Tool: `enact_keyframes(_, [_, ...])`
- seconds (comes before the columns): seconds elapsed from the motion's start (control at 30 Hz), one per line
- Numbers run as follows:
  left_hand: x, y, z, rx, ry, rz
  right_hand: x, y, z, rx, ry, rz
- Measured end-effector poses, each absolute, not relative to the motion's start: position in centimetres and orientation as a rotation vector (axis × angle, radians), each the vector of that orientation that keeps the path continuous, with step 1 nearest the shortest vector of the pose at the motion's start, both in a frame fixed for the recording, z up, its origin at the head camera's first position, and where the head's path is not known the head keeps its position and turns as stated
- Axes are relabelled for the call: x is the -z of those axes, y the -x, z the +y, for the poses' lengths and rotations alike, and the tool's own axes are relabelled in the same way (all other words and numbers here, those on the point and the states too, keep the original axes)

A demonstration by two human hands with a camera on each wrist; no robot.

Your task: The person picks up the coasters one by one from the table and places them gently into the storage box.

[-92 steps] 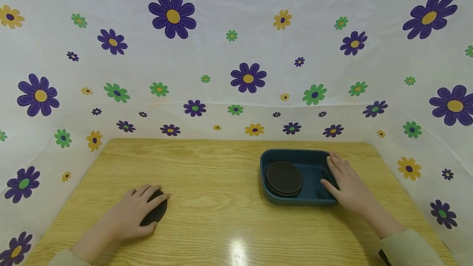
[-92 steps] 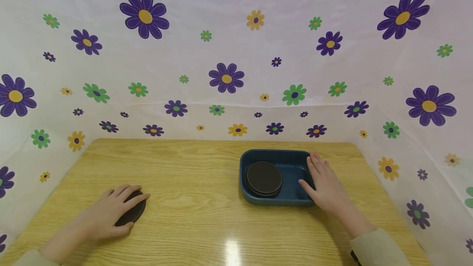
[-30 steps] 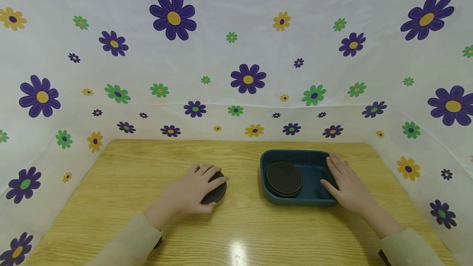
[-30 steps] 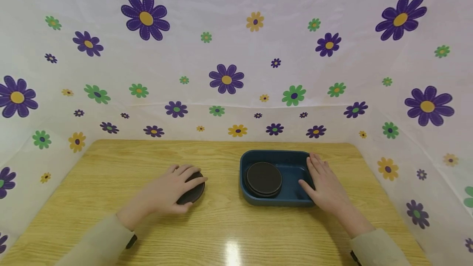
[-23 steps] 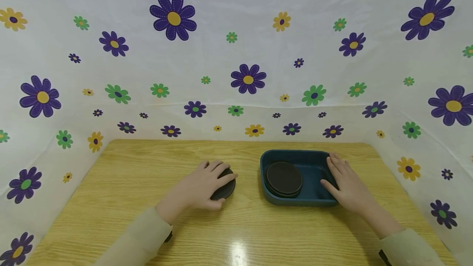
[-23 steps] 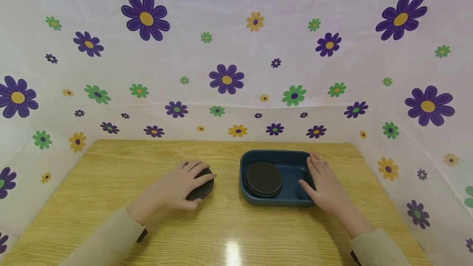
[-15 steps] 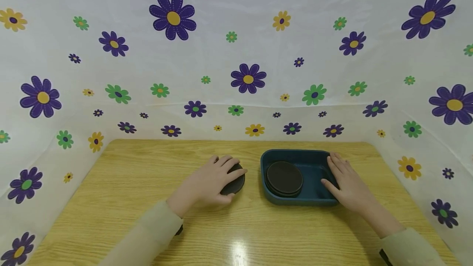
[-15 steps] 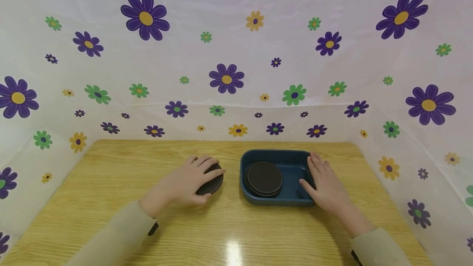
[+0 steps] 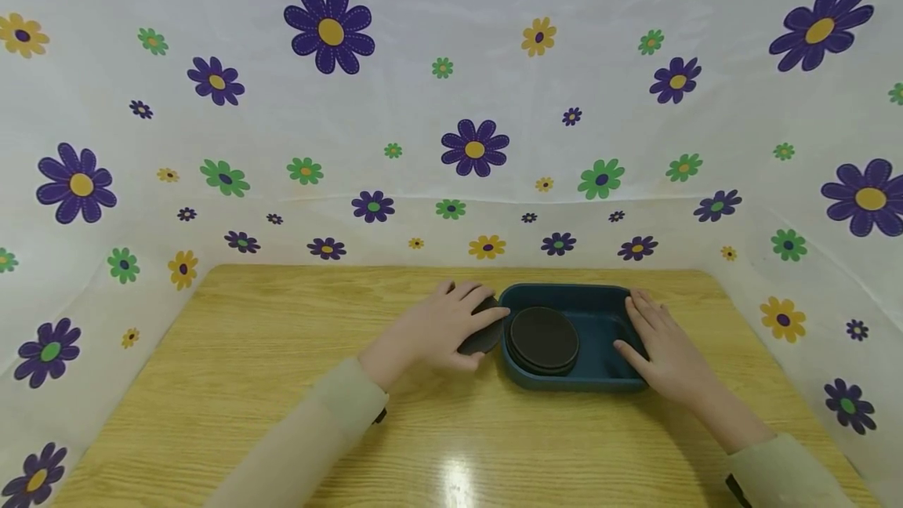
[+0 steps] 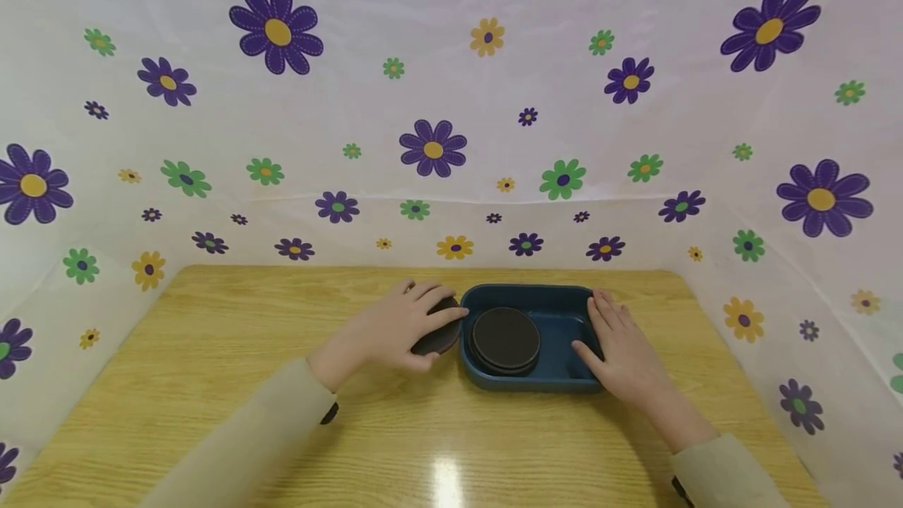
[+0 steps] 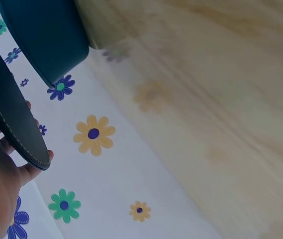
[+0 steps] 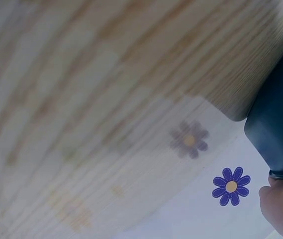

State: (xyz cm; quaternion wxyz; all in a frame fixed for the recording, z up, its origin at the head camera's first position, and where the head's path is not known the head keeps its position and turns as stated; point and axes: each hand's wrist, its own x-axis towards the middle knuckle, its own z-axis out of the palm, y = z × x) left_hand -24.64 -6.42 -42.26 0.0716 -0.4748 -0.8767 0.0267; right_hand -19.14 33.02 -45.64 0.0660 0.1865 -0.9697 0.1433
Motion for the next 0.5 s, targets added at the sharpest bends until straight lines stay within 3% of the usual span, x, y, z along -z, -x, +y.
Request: enact_keyframes(0.5, [41.7,25.7,-1.2,-0.227,1.486,-2.591,45.9,19.2,33.2,-0.400,-0.581,-2.896])
